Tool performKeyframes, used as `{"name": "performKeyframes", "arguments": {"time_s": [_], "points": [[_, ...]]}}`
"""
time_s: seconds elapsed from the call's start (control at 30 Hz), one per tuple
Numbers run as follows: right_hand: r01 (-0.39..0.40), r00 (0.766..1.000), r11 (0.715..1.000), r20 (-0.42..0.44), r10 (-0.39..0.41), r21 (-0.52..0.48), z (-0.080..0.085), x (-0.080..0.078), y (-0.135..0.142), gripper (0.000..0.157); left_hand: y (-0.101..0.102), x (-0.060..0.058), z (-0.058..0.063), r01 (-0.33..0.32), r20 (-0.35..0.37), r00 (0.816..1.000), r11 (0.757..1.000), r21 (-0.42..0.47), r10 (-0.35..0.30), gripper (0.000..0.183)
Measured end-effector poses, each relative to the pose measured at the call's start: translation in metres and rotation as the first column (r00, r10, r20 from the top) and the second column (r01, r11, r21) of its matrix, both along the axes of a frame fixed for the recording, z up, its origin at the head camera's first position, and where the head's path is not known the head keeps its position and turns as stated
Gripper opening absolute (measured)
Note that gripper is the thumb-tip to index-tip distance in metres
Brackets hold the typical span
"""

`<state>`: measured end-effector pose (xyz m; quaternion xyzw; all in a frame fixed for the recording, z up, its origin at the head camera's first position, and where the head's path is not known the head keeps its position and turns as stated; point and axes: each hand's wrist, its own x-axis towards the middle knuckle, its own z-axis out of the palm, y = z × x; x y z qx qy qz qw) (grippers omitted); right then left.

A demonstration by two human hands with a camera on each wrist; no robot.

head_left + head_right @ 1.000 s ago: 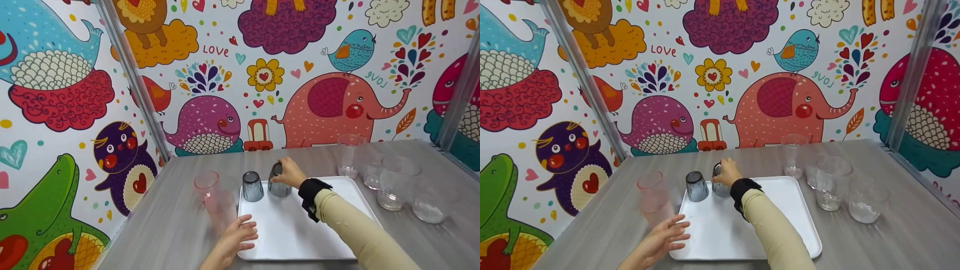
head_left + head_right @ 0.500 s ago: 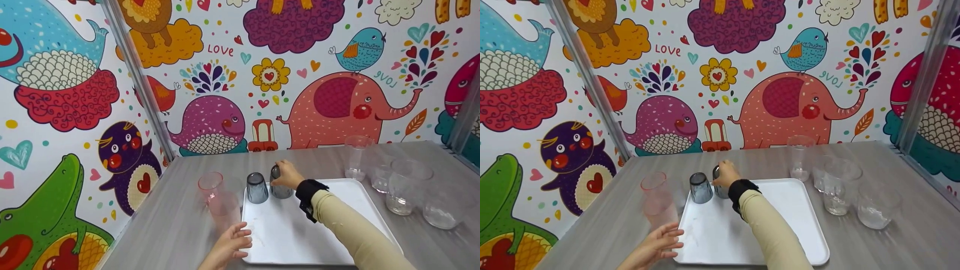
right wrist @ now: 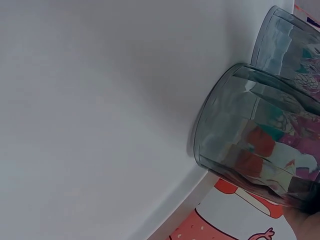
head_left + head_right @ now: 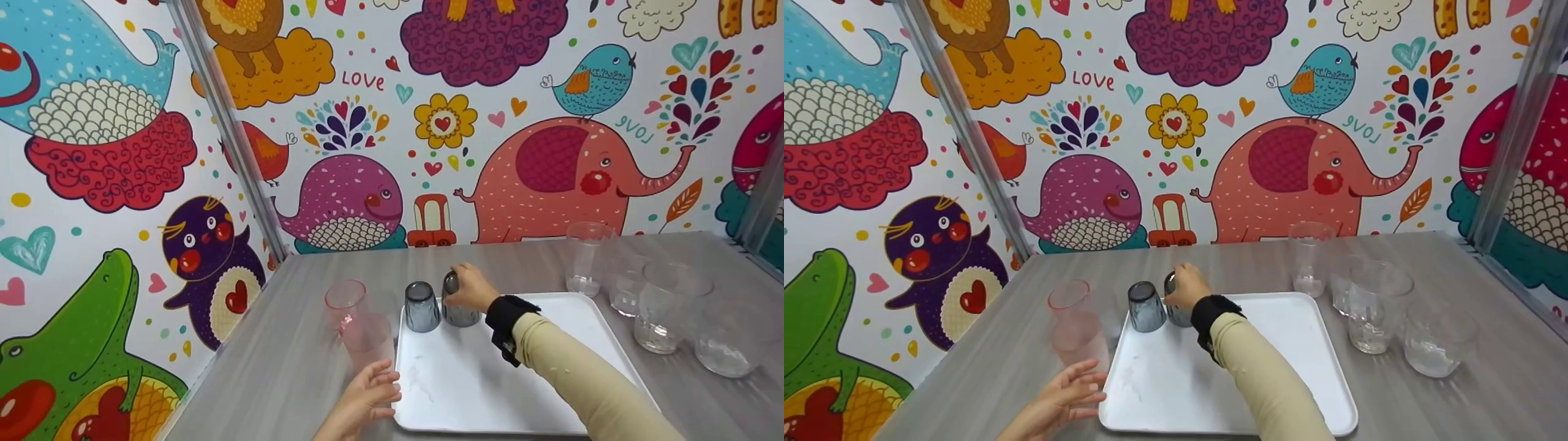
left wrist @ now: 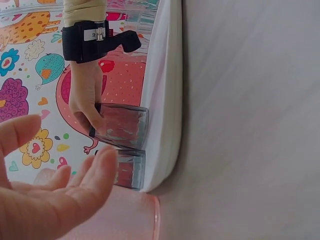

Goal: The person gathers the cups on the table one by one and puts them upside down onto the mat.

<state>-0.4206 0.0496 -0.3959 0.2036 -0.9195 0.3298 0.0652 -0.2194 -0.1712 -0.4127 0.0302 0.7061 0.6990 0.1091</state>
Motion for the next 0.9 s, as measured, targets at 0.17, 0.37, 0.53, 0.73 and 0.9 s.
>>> {"name": "performKeyframes", "arguments": {"time_s": [0.17,0.37,0.53,0.73,0.9], "points": [[-0.005,1.000,1.000,-0.006,0.005,0.004,0.0038,0.0047,0.0030,0.071,-0.0021,-0.0006,0.0013,-0.005,-0.001,1.000,1.000,-0.008,0.005,0.062],[-0.009,1.000,1.000,0.017,0.009,0.016,0.0045,0.0087,0.0023,0.070,-0.0021,-0.0004,-0.0007,-0.008,0.019,1.000,1.000,-0.009,0.008,0.062],[-0.012,0.999,1.000,0.035,0.012,0.018,0.0014,0.0082,0.0019,0.069,-0.0028,-0.0007,-0.0024,-0.002,0.034,0.999,1.000,-0.012,0.002,0.063],[0.004,0.999,1.000,0.042,-0.004,-0.003,-0.0025,0.0054,0.0031,0.069,-0.0054,-0.0006,-0.0016,-0.013,0.041,0.999,1.000,-0.002,0.013,0.064],[-0.005,0.999,1.000,0.038,0.005,0.001,-0.0028,0.0039,0.0021,0.068,-0.0095,0.0005,0.0014,-0.013,0.058,0.998,1.000,0.001,0.013,0.065]]}}
